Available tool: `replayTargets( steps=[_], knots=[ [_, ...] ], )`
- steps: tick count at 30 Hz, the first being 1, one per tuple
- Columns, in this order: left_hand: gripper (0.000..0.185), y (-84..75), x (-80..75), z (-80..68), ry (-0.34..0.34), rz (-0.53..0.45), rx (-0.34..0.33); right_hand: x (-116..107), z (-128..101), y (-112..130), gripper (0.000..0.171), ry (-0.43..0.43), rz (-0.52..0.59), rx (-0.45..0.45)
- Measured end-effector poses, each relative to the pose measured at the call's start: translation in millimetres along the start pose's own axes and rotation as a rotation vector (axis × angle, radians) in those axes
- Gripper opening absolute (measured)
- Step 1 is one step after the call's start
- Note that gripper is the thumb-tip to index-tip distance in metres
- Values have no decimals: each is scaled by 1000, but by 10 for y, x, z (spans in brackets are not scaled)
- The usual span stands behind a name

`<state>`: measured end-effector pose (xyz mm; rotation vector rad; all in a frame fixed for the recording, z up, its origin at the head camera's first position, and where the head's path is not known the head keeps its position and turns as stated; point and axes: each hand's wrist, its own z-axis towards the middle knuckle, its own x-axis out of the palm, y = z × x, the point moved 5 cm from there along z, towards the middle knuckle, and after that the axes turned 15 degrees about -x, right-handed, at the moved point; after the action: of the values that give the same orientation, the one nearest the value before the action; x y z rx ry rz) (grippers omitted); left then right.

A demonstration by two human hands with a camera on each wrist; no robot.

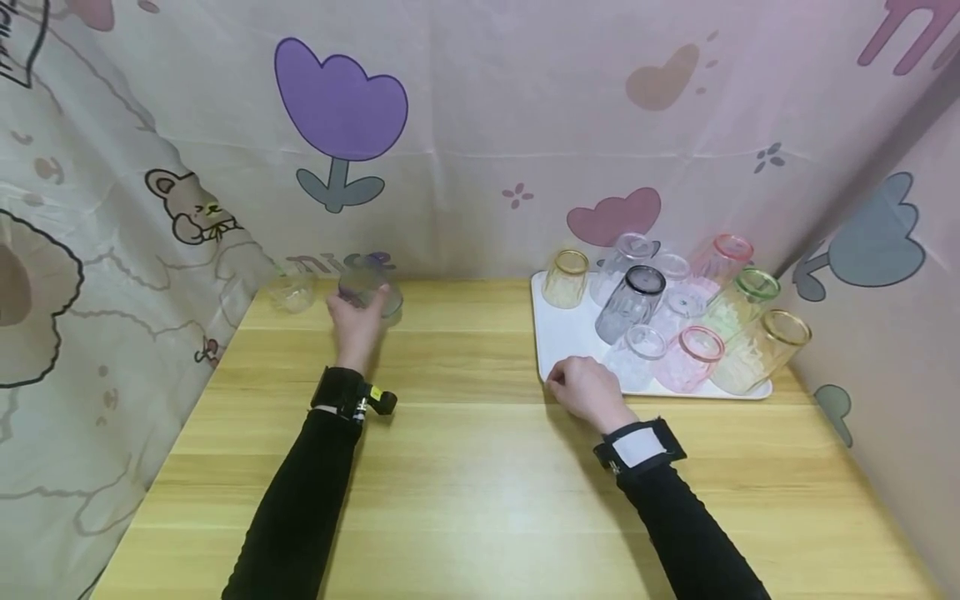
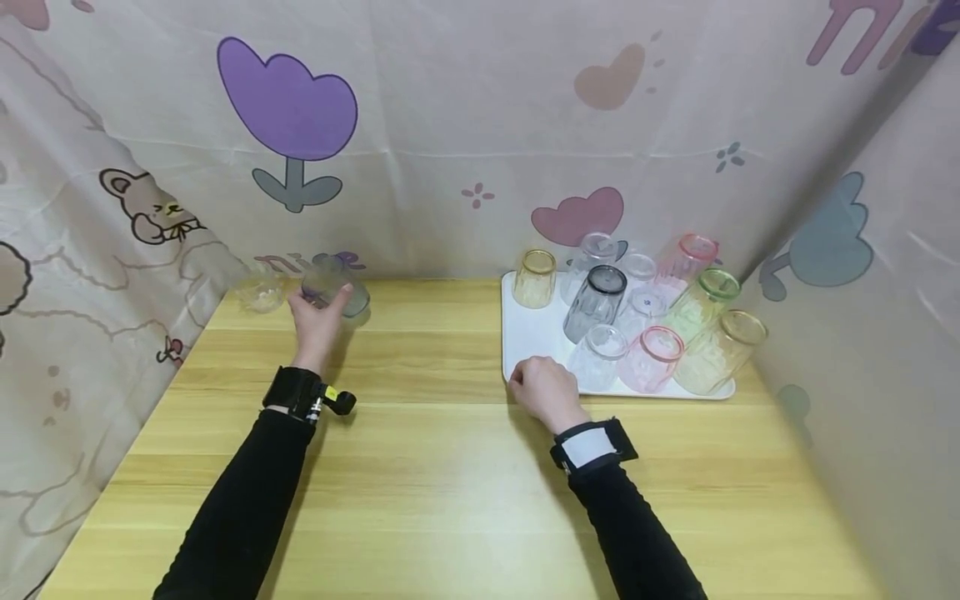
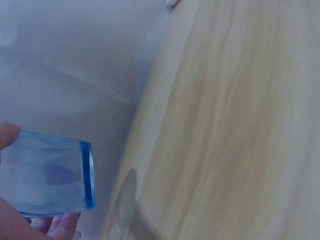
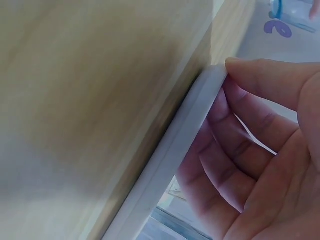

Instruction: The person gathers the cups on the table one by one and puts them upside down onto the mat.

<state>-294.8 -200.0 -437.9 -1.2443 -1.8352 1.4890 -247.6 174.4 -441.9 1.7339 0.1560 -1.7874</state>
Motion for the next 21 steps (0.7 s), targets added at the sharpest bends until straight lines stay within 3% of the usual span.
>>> replayTargets(
  steps=[8, 12, 16, 19, 21],
  knots=[
    [99, 145, 173, -282, 98, -145, -83, 21, -26, 7, 11, -8, 55, -2],
    [88, 163, 294, -431, 201, -298, -74, 19, -46, -8, 22, -39, 142, 3],
    [69, 131, 423, -590, 353, -416, -23, -25, -49, 37, 37, -153, 258, -26],
    [65, 124, 506, -704, 449, -471, -44, -85, -38, 133, 39, -272, 343, -99],
    [64, 135, 555, -782, 501, -518, -95, -135, -31, 215, 37, -347, 375, -151]
  ],
)
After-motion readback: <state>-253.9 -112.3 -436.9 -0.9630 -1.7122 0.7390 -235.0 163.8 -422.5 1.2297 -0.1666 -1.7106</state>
